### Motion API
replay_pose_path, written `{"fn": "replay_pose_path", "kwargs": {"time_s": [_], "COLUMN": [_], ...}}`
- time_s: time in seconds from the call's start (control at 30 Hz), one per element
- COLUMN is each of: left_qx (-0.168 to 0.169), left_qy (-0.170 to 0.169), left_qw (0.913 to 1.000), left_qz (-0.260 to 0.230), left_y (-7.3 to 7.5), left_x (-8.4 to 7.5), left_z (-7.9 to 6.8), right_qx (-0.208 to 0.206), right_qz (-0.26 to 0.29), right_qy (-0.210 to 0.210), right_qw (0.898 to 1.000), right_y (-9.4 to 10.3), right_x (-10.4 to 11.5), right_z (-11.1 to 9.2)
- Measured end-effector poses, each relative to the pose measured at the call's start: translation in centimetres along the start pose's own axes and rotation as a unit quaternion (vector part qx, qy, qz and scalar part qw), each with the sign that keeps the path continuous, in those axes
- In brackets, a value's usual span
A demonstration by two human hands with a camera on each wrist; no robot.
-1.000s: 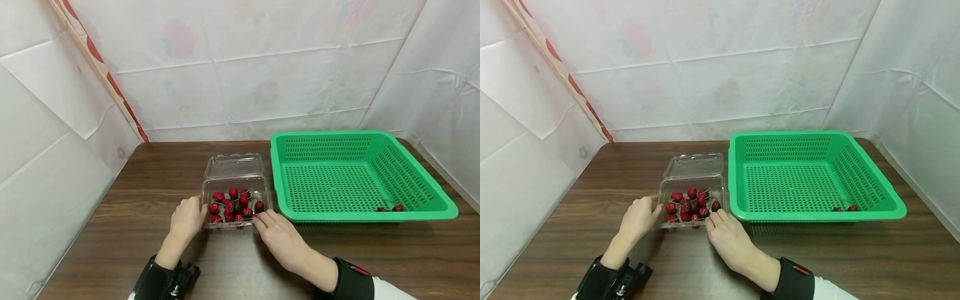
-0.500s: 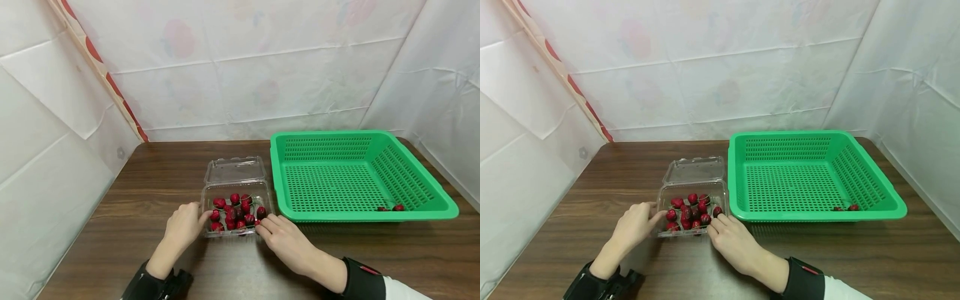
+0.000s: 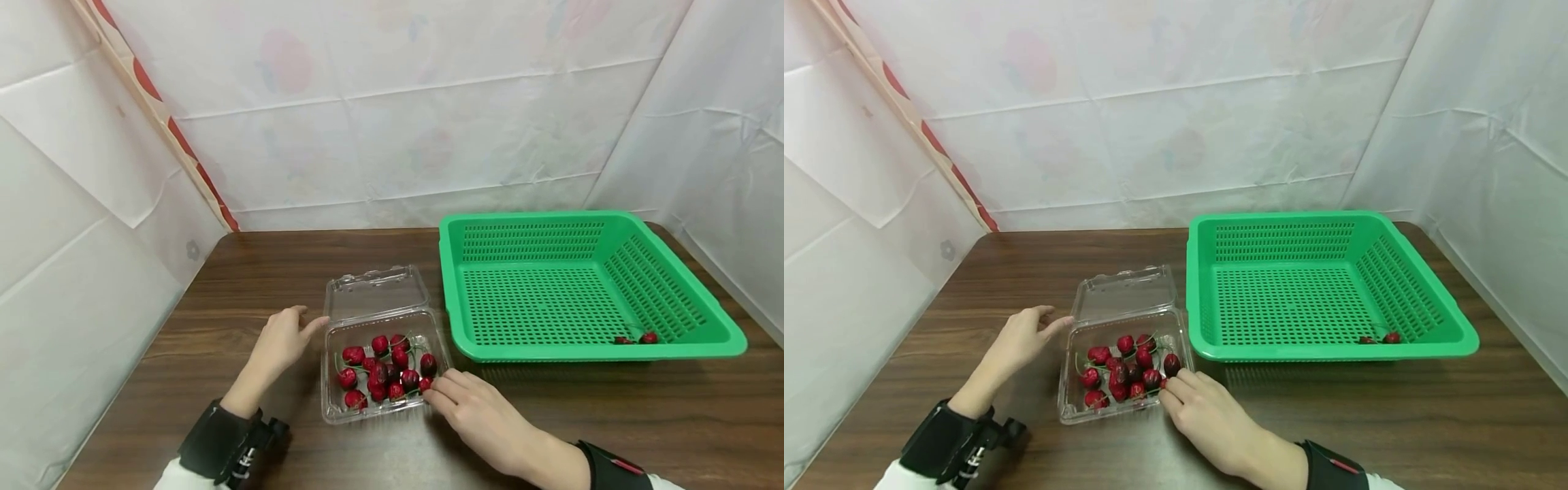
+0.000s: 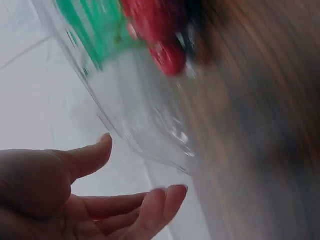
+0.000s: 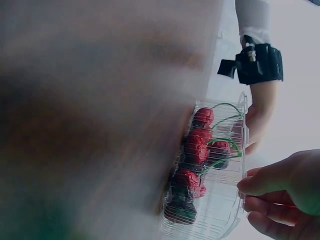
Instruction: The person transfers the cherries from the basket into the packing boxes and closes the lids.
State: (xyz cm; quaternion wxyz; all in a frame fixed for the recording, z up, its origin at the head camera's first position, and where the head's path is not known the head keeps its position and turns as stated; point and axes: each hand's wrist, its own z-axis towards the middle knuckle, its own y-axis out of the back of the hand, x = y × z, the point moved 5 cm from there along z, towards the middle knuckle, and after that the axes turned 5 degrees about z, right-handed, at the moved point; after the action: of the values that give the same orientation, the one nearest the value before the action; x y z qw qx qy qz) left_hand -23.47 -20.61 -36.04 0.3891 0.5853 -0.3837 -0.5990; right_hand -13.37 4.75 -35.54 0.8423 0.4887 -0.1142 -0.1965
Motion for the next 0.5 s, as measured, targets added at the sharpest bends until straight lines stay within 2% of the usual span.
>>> {"fn": "replay_pose_path", "kwargs": {"time_s": [0.1,0.17,0.3,0.37,0.5], "left_qx": [0.045,0.077,0.118,0.135,0.164], "left_qy": [0.018,0.033,0.042,0.041,0.042], "left_qw": [0.9972,0.9909,0.9709,0.9571,0.9317], "left_qz": [-0.057,-0.105,-0.204,-0.253,-0.321], "left_y": [-0.4,-0.8,-1.6,-1.9,-2.1], "left_x": [0.9,1.5,2.4,2.7,2.8], "left_z": [0.6,0.9,1.6,2.0,2.2], "right_qx": [-0.004,-0.008,-0.018,-0.020,-0.023], "right_qz": [0.003,0.005,0.004,0.002,-0.003], "right_qy": [0.005,0.012,0.027,0.034,0.046], "right_qw": [1.000,1.000,0.999,0.999,0.999], "right_y": [0.2,0.3,0.4,0.4,0.5], "right_x": [0.2,0.4,0.6,0.6,0.6], "right_z": [-0.2,-0.2,-0.3,-0.3,-0.2]}}
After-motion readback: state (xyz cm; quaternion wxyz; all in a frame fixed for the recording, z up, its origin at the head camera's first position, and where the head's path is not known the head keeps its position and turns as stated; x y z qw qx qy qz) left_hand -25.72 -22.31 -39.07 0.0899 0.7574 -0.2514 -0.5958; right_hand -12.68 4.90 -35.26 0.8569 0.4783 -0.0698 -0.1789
